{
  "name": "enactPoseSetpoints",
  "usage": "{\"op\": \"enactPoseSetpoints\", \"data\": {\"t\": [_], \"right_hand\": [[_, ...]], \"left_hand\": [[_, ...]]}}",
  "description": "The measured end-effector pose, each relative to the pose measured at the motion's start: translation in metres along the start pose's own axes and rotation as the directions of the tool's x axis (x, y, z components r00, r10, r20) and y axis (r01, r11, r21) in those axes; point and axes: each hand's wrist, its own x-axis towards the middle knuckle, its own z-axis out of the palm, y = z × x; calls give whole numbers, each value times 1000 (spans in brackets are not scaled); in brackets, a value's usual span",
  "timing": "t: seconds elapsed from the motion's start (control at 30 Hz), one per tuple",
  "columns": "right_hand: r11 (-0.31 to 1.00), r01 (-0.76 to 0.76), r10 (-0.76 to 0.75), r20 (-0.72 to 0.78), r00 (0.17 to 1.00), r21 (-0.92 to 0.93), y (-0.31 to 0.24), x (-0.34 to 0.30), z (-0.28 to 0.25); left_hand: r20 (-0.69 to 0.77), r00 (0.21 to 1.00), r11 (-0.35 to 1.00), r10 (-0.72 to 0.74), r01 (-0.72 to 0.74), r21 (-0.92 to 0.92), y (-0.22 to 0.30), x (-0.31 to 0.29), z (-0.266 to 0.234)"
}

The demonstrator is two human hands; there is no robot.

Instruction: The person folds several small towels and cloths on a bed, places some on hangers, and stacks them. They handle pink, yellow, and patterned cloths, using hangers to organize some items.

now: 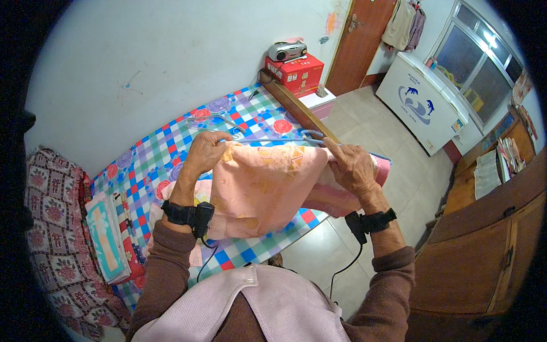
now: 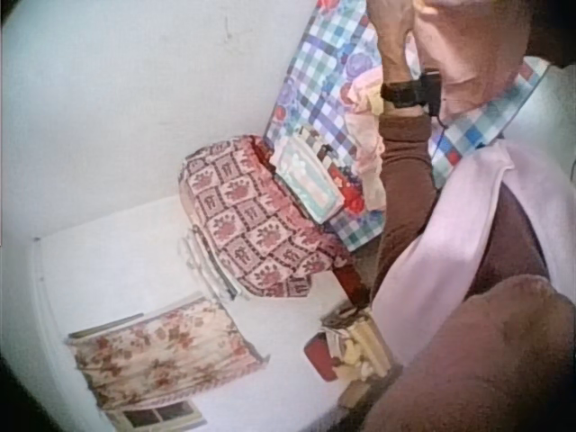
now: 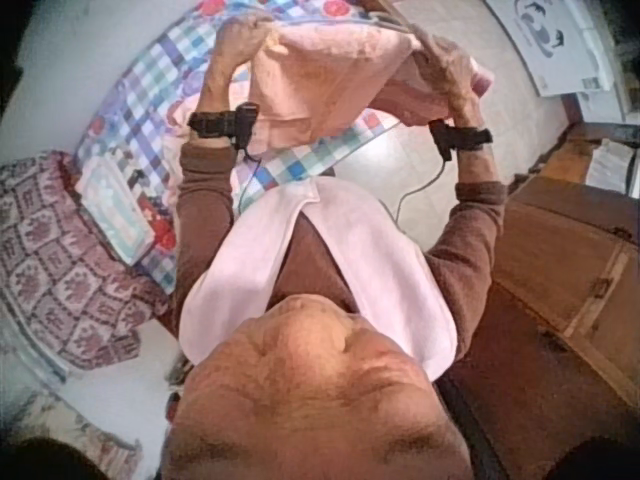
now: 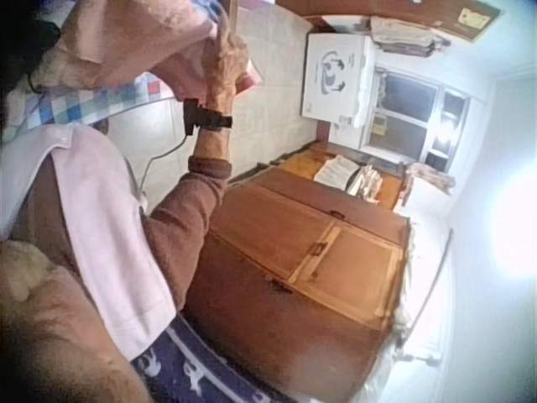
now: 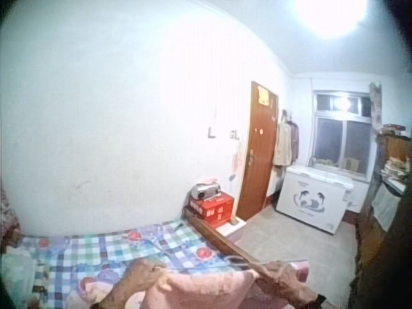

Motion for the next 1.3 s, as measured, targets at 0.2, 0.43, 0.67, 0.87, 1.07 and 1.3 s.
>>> {"op": "enactPoseSetpoints", "data": {"t": [0.2, 0.43, 0.67, 0.87, 1.07, 1.3], "right_hand": [[986, 88, -89, -2, 996, -143, -5, -7, 3], [999, 45, -46, 80, 996, 7, -3, -23, -15], [994, 110, -110, 150, 983, 5, 2, -44, -36], [990, 30, -78, 355, 932, 139, 22, -36, -44], [956, -9, -117, 407, 906, 295, 79, -16, 93], [985, -71, -33, 572, 820, 158, 80, -25, 308]], "left_hand": [[169, 968, 910, 184, -233, 344, 5, -6, -5], [575, 813, 990, -87, 5, 143, 17, -27, -6], [619, 768, 923, 165, 101, -371, 1, -52, 14], [795, 607, 627, 7, 616, -476, -15, -73, 48], [699, 701, -74, -144, 696, -714, -67, -81, 88], [447, 650, 164, -614, 660, -733, -195, -78, 152]]}}
